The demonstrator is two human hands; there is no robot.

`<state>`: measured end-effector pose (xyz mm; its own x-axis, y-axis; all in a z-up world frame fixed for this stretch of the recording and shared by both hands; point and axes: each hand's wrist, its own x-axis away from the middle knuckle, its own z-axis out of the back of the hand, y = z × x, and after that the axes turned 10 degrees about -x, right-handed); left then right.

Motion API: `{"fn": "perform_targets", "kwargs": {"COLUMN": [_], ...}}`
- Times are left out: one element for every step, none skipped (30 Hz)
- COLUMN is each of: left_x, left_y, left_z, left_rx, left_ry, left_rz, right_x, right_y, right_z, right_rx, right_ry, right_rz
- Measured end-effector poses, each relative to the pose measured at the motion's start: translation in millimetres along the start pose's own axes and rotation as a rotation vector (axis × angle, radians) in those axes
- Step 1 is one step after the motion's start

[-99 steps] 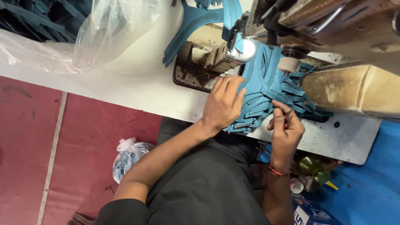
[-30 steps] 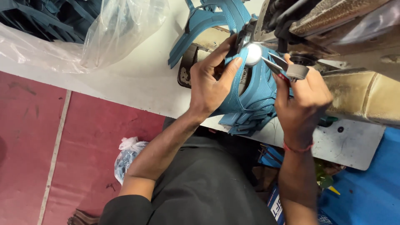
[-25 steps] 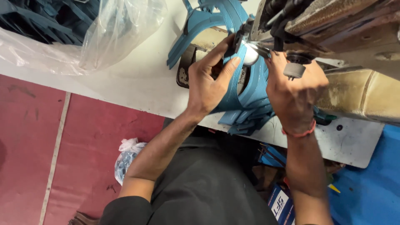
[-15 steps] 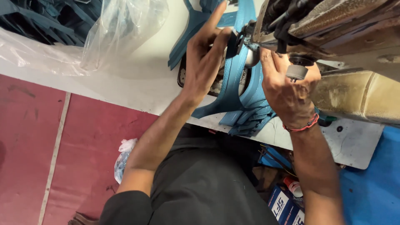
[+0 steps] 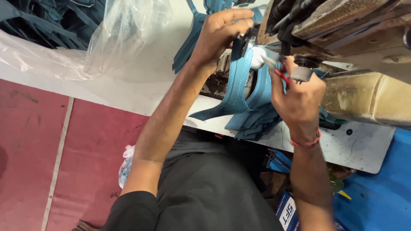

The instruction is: Trim excess threads and finish blue leather shoe upper components using hand snips.

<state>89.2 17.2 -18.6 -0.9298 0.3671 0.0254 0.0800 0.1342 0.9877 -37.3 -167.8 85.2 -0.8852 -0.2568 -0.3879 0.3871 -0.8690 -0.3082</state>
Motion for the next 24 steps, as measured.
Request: {"fn": "perform_targets", "kwargs": {"left_x": [3, 5, 7, 14, 20, 27, 39, 50, 61, 76, 90, 102, 115, 128, 142, 158, 173, 185, 200, 215, 231, 233, 236, 238], "left_y": [1, 3, 4, 10, 17, 23, 22, 22, 22, 34, 47, 60, 54, 48, 42, 52, 62, 73, 87, 100, 114, 115, 116, 117], "left_z": [2, 3, 3, 6, 9, 12, 11, 11, 11, 10, 9, 8, 10, 13, 15, 17, 18, 19, 15, 12, 9, 3, -2, -8], "left_rx": [-0.001, -0.024, -0.047, -0.046, 0.036, 0.116, 0.115, 0.130, 0.144, 0.143, 0.094, 0.043, 0.041, -0.190, -0.424, -0.426, -0.697, -0.968, -0.966, -1.034, -1.101, -1.104, -0.786, -0.470], "left_ry": [0.004, 0.095, 0.186, 0.187, 0.235, 0.282, 0.280, 0.327, 0.372, 0.376, 0.446, 0.512, 0.513, 0.613, 0.705, 0.708, 0.812, 0.905, 0.902, 0.942, 0.982, 0.983, 0.943, 0.888], "left_rz": [0.002, -0.046, -0.094, -0.095, -0.079, -0.062, -0.062, -0.171, -0.280, -0.277, -0.290, -0.309, -0.311, -0.417, -0.522, -0.518, -0.553, -0.589, -0.592, -0.558, -0.523, -0.521, -0.531, -0.532], "right_x": [11, 22, 34, 39, 45, 51, 60, 68, 77, 81, 85, 87, 86, 85, 84, 84, 85, 84, 83, 81, 80, 81, 81, 82], "right_y": [1, 3, 5, 1, -3, -8, -9, -10, -11, -16, -20, -25, -29, -35, -40, -43, -45, -48, -49, -51, -54, -56, -58, -60], "right_z": [-2, -4, -5, -3, 0, 2, 1, 0, -1, 0, 2, 3, 4, 4, 5, 5, 5, 5, 7, 7, 8, 8, 8, 8], "right_rx": [-0.003, -0.164, -0.325, -0.324, -0.410, -0.498, -0.499, -0.584, -0.670, -0.672, -0.715, -0.757, -0.759, -0.751, -0.743, -0.745, -0.748, -0.746, -0.744, -0.764, -0.784, -0.787, -0.808, -0.827], "right_ry": [-0.002, 0.043, 0.089, 0.089, 0.080, 0.069, 0.070, 0.077, 0.084, 0.080, 0.078, 0.083, 0.084, 0.071, 0.059, 0.055, 0.043, 0.040, 0.044, 0.040, 0.035, 0.033, 0.016, 0.000], "right_rz": [0.002, -0.072, -0.146, -0.145, -0.269, -0.393, -0.394, -0.454, -0.514, -0.515, -0.509, -0.500, -0.498, -0.479, -0.461, -0.461, -0.423, -0.385, -0.386, -0.330, -0.273, -0.272, -0.261, -0.250]}}
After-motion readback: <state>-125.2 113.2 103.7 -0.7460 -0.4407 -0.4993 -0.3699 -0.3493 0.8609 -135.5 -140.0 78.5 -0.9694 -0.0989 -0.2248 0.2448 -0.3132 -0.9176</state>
